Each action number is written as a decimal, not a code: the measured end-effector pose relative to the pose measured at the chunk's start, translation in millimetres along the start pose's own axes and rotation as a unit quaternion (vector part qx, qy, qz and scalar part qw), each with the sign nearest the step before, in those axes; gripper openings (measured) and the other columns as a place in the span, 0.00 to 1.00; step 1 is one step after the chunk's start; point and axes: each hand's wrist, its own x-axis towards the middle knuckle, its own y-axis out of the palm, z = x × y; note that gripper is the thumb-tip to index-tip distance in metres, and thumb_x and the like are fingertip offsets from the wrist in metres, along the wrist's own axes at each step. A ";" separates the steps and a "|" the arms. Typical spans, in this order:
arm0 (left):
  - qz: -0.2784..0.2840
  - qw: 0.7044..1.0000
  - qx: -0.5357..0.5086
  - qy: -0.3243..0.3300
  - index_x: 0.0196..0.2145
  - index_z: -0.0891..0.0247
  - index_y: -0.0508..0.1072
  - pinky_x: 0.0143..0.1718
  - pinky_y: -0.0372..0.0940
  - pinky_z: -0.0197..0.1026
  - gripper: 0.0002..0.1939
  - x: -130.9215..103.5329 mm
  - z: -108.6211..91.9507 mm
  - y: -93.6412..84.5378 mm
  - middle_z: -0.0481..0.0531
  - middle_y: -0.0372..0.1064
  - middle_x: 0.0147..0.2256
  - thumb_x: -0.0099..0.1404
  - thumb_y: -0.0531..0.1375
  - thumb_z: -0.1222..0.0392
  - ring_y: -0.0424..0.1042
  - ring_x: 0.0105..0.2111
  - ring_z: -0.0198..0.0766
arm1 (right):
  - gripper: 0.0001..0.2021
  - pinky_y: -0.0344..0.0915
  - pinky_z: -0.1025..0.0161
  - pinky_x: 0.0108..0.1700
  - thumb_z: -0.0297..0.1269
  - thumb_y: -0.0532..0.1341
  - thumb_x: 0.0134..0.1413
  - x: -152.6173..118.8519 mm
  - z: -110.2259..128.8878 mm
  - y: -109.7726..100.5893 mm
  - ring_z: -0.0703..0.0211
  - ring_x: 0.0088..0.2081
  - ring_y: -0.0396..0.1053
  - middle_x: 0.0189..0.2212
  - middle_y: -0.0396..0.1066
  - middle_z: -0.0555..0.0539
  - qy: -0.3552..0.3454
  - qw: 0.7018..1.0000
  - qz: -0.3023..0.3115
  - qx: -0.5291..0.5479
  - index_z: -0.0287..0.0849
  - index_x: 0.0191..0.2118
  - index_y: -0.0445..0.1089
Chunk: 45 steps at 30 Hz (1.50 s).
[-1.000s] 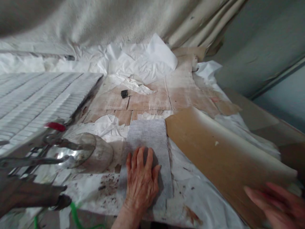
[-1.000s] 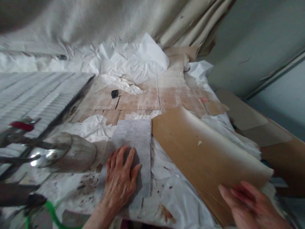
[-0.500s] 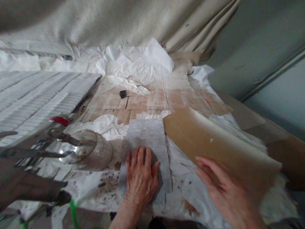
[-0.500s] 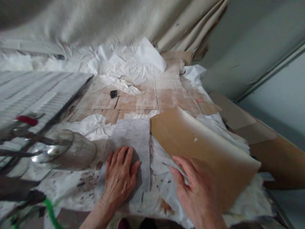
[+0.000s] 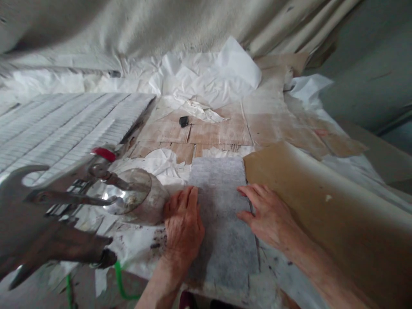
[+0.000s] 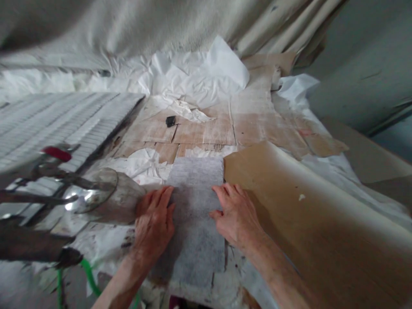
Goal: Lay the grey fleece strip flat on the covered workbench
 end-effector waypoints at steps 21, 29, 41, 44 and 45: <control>-0.066 0.994 0.007 -0.082 0.42 0.66 0.64 0.38 0.61 0.45 0.12 -4.2 -5.4 5.4 0.55 0.65 0.35 0.61 0.55 0.61 0.64 0.38 0.47 | 0.09 0.49 0.65 0.24 0.37 0.64 0.40 -10.4 6.8 6.8 0.63 0.21 0.57 0.18 0.60 0.54 0.199 0.977 0.023 0.071 0.42 0.23 0.62; -0.033 0.988 0.076 -0.129 0.37 0.64 0.67 0.31 0.57 0.41 0.10 -2.7 -6.4 2.8 0.53 0.68 0.32 0.67 0.48 0.60 0.66 0.36 0.45 | 0.16 0.44 0.64 0.24 0.45 0.51 0.46 -11.5 11.8 2.6 0.63 0.19 0.51 0.14 0.50 0.52 0.245 0.964 0.013 0.106 0.42 0.16 0.52; -0.001 0.984 0.080 -0.162 0.32 0.62 0.66 0.26 0.53 0.39 0.08 8.1 -9.1 -2.6 0.52 0.67 0.27 0.65 0.50 0.60 0.69 0.32 0.43 | 0.15 0.44 0.65 0.23 0.45 0.52 0.43 -5.6 2.9 6.8 0.62 0.19 0.51 0.13 0.50 0.52 0.253 0.955 0.030 0.153 0.42 0.15 0.51; -0.003 0.984 0.081 -0.157 0.33 0.62 0.66 0.26 0.54 0.40 0.08 7.2 -8.7 -4.6 0.52 0.67 0.27 0.65 0.49 0.59 0.68 0.31 0.44 | 0.15 0.45 0.65 0.22 0.44 0.53 0.42 -4.9 0.9 6.2 0.62 0.19 0.52 0.13 0.50 0.52 0.252 0.955 0.034 0.154 0.42 0.14 0.52; 0.002 0.985 0.076 -0.156 0.33 0.62 0.66 0.27 0.54 0.40 0.08 7.2 -8.6 -5.0 0.51 0.67 0.27 0.65 0.49 0.59 0.68 0.31 0.44 | 0.15 0.44 0.66 0.22 0.44 0.53 0.41 -4.5 0.4 6.0 0.62 0.19 0.52 0.13 0.51 0.52 0.253 0.954 0.035 0.154 0.42 0.14 0.52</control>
